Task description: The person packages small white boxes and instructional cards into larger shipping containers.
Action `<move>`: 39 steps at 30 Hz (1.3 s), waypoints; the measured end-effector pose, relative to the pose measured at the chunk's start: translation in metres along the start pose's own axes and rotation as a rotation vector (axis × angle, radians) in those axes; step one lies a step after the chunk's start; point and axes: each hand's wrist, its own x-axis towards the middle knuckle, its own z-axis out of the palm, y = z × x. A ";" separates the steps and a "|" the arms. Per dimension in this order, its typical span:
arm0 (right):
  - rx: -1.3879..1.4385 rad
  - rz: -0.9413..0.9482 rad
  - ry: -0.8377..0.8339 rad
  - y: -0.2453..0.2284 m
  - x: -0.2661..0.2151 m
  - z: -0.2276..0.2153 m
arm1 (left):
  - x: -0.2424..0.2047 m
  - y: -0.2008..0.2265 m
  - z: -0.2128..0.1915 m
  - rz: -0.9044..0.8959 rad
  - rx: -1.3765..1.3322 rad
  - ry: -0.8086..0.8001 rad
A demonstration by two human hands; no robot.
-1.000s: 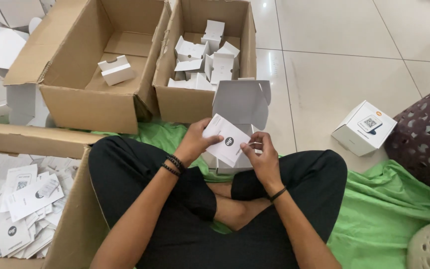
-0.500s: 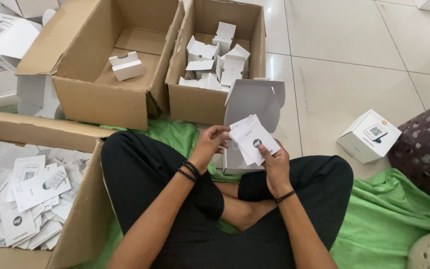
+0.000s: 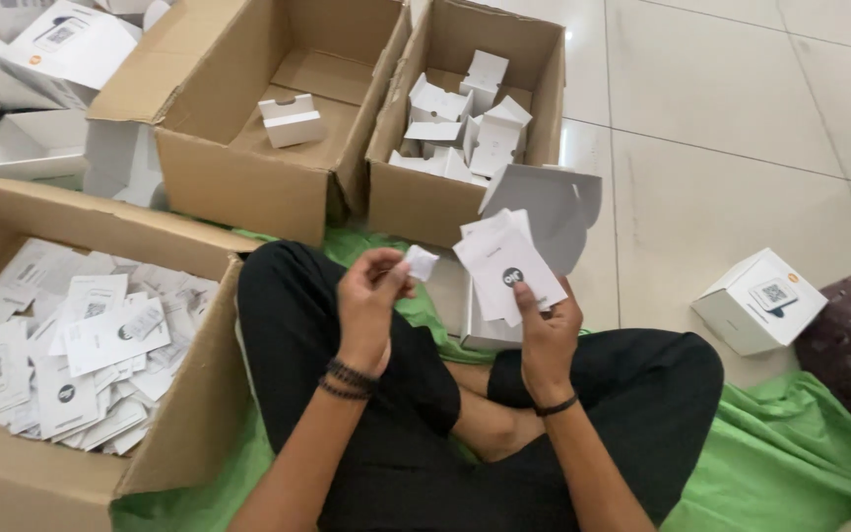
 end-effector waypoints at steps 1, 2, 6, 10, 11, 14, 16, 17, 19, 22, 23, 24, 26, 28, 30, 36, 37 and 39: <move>0.044 -0.023 -0.070 -0.010 -0.004 0.017 | -0.020 0.030 -0.008 0.113 0.011 0.089; 0.057 -0.015 -0.090 -0.018 -0.007 0.044 | -0.032 0.050 -0.030 0.122 0.020 0.111; 0.272 0.076 -0.447 -0.049 -0.022 0.164 | -0.070 0.130 -0.122 0.480 0.119 0.426; 0.330 0.178 -0.685 -0.050 -0.050 0.275 | -0.087 0.173 -0.209 0.542 0.184 0.655; 0.342 0.181 -0.704 -0.052 -0.055 0.293 | -0.088 0.176 -0.221 0.553 0.194 0.673; 0.373 0.372 -0.811 -0.046 -0.069 0.333 | -0.089 0.179 -0.253 0.508 0.171 0.747; 0.442 0.561 -0.892 -0.035 -0.074 0.347 | -0.087 0.177 -0.265 0.472 0.072 0.762; 0.441 0.566 -0.900 -0.031 -0.076 0.352 | -0.086 0.175 -0.269 0.473 0.072 0.772; 0.483 0.670 -0.945 -0.026 -0.076 0.358 | -0.081 0.172 -0.273 0.496 0.077 0.797; 0.454 0.704 -0.907 -0.020 -0.077 0.360 | -0.080 0.166 -0.269 0.501 0.094 0.830; 0.450 0.702 -0.912 -0.017 -0.078 0.360 | -0.079 0.163 -0.261 0.504 0.089 0.833; 0.452 0.683 -0.898 -0.016 -0.080 0.360 | -0.079 0.161 -0.254 0.404 0.011 0.793; 0.451 0.665 -0.891 -0.016 -0.084 0.358 | -0.078 0.154 -0.245 0.309 -0.071 0.757; 0.431 0.552 -0.925 -0.020 -0.090 0.353 | -0.073 0.144 -0.242 0.196 -0.283 0.562; 0.352 0.440 -0.928 -0.004 -0.093 0.354 | -0.071 0.141 -0.232 0.235 -0.446 0.508; 0.215 0.279 -0.759 -0.028 -0.058 0.341 | -0.072 0.129 -0.218 0.224 -0.554 0.447; 0.312 0.380 -0.691 -0.042 -0.047 0.338 | -0.073 0.129 -0.215 0.189 -0.614 0.432; 0.397 0.466 -0.721 -0.033 -0.041 0.341 | -0.075 0.137 -0.204 0.166 -0.556 0.398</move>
